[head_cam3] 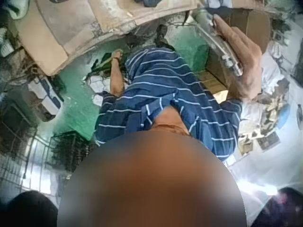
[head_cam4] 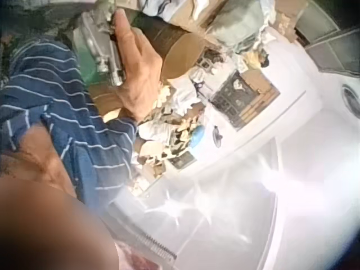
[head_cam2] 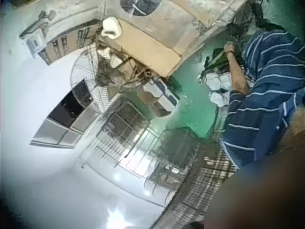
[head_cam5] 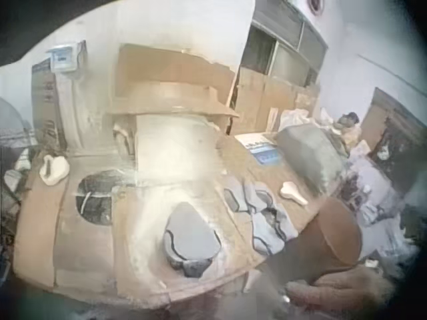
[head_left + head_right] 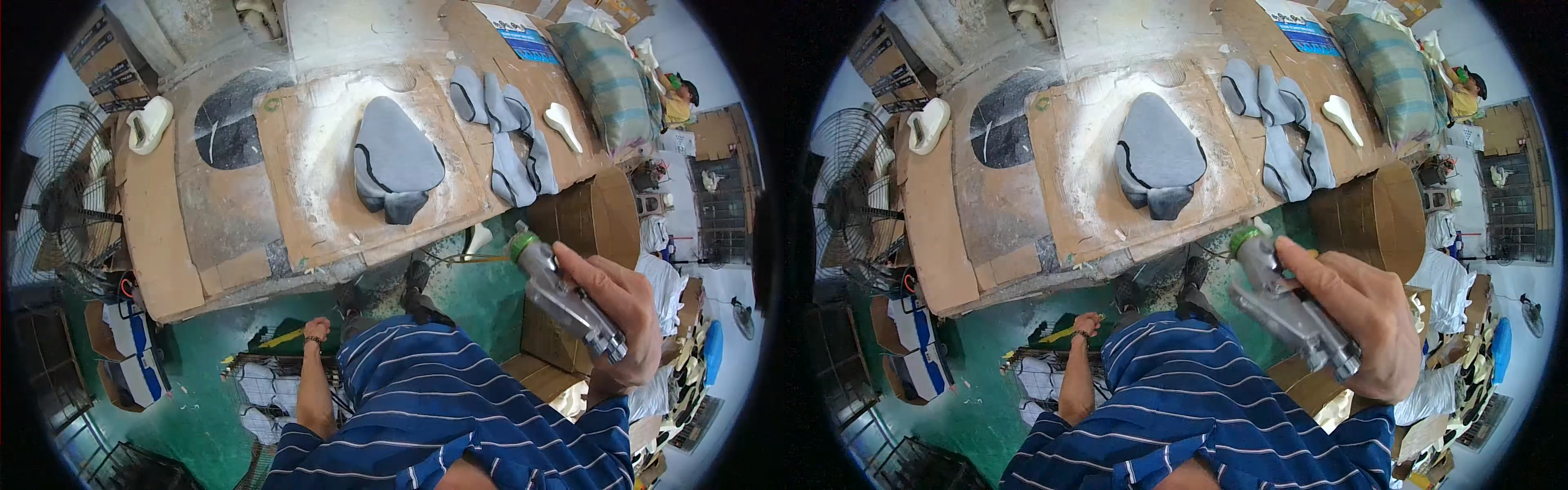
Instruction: Applying adhesive to components and assembling bicycle saddles at a workbench.
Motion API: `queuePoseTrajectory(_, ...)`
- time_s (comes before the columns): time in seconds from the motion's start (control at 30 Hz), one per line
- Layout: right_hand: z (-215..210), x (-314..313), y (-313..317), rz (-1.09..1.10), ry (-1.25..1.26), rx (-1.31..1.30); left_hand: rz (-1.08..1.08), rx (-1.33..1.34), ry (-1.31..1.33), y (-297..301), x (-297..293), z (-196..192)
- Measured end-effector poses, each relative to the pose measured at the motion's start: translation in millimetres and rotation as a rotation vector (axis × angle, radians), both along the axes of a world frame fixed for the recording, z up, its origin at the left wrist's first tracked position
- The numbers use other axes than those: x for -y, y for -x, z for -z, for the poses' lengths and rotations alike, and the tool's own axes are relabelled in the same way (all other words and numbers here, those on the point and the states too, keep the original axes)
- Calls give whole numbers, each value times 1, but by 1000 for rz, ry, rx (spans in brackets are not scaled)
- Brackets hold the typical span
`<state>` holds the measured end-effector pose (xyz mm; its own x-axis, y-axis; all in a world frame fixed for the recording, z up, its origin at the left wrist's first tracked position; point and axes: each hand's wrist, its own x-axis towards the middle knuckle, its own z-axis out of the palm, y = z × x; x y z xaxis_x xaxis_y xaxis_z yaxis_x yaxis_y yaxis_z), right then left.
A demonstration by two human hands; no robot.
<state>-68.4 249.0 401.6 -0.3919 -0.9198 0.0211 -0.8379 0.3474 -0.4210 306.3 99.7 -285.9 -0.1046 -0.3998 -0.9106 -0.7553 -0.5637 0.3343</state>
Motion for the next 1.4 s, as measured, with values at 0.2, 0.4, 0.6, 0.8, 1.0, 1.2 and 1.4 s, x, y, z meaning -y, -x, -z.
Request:
queuePoseTrajectory(0.2, -12, 6, -37, -153, -73, -69, 167, -64, 170, 1, 0, 4)
queuePoseTrajectory(0.4, -20, -5, -58, -274, -137, -72, 205, -272, 473, 34, 13, -45)
queuePoseTrajectory(0.6, -21, -36, -63, -231, -205, -111, 132, -406, 649, 119, 61, -150)
queuePoseTrajectory(0.8, -19, -70, -41, -163, -227, -24, 221, -847, 1215, 258, 128, -269)
queuePoseTrajectory(1.0, 4, -97, -23, -150, -111, 87, 957, -404, 1394, 389, 181, -315)
queuePoseTrajectory(1.2, 28, -129, 9, -138, -49, 205, 1124, -237, 1076, 426, 206, -310)
queuePoseTrajectory(1.4, 55, -162, 44, 96, 133, 220, 1138, -214, 1061, 425, 207, -302)
